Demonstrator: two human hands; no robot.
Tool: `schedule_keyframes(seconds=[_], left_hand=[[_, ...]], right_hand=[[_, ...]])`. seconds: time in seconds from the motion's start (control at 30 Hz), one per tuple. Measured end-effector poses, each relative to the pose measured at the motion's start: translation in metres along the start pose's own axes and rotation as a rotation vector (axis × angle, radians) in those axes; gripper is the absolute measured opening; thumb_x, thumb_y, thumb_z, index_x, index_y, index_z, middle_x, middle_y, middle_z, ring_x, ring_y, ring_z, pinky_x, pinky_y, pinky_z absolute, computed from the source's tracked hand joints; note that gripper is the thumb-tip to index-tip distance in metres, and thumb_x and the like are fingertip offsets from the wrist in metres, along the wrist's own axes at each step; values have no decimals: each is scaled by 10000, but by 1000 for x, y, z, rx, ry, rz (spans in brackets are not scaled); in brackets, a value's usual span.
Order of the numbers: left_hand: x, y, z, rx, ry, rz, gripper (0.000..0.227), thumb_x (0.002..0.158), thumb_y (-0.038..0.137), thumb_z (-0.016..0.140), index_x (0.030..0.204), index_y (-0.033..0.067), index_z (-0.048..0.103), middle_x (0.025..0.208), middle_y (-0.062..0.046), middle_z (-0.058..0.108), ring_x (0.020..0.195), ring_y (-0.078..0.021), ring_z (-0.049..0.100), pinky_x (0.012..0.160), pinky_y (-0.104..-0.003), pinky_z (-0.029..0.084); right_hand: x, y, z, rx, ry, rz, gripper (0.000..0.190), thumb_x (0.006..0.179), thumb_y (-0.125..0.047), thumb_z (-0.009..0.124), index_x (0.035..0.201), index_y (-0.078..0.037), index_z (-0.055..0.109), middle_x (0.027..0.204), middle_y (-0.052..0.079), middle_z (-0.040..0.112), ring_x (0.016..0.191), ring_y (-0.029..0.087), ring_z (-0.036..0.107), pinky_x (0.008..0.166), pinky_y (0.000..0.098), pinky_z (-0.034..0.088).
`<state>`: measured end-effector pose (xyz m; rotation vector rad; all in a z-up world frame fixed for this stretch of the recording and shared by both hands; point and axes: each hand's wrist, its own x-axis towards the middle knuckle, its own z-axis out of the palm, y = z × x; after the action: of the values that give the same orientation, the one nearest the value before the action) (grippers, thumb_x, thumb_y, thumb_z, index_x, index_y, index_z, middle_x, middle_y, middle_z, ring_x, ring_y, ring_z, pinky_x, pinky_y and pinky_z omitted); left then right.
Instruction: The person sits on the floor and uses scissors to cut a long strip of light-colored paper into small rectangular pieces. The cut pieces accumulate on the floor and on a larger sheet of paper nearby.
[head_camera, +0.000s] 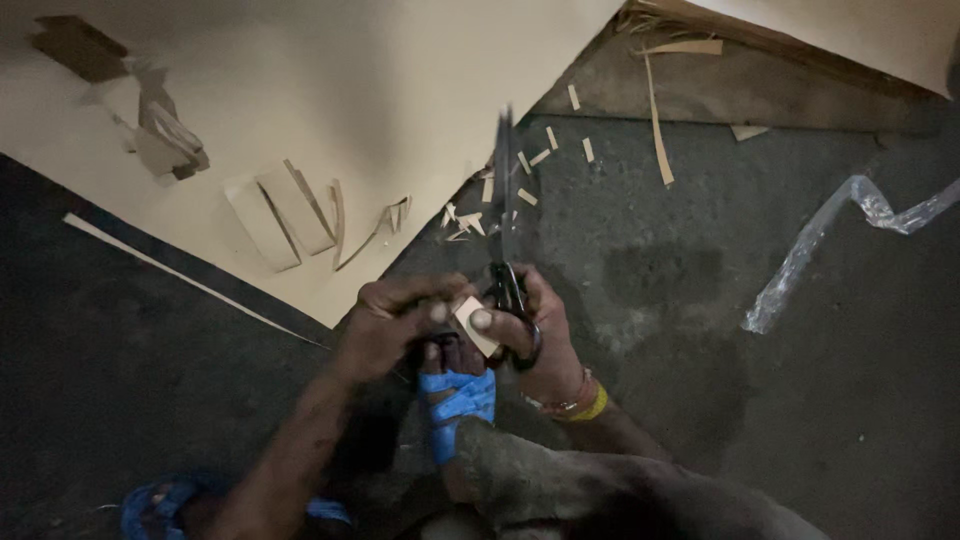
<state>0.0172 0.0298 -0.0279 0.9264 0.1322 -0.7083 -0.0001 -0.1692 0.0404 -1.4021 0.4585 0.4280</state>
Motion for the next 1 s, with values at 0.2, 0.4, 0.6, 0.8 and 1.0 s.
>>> schedule_keyframes(seconds=[0.2,0.4,0.6,0.8,1.0], left_hand=[[-3,-22,31,-84,465,-85,400,969,235,673,1324,52,671,1097,-75,736,935,-131,685,818,-297,553],[-24,6,55,371,398,142,277,936,164,728,1174,22,741,1055,-96,694,884,-151,684,752,-282,554],[-13,28,47,463,239,293,129,897,69,759,1007,1,766,977,-81,734,903,-170,710,786,-285,566],[-20,44,36,928,210,670,102,805,63,784,897,34,751,815,-62,682,693,-207,675,603,-344,519],[-16,47,19,1328,-65,1144,143,774,46,787,904,20,732,818,-39,637,714,-186,617,570,-353,453]], right_hand=[[-2,9,4,-198,248,-220,650,834,-162,846,1340,40,491,951,48,672,788,91,655,668,230,552],[-6,19,-8,-190,170,-361,696,910,-82,803,1423,56,354,1029,77,726,903,114,709,751,238,573],[-7,26,-4,-266,140,-441,736,913,-119,843,1441,42,356,930,89,732,823,102,710,676,226,561],[-5,24,2,-188,123,-330,727,879,-164,838,1404,35,376,985,79,670,828,110,671,694,250,561],[-6,4,0,-58,83,-64,561,870,-245,802,1268,46,534,893,26,655,744,81,640,637,231,537]])
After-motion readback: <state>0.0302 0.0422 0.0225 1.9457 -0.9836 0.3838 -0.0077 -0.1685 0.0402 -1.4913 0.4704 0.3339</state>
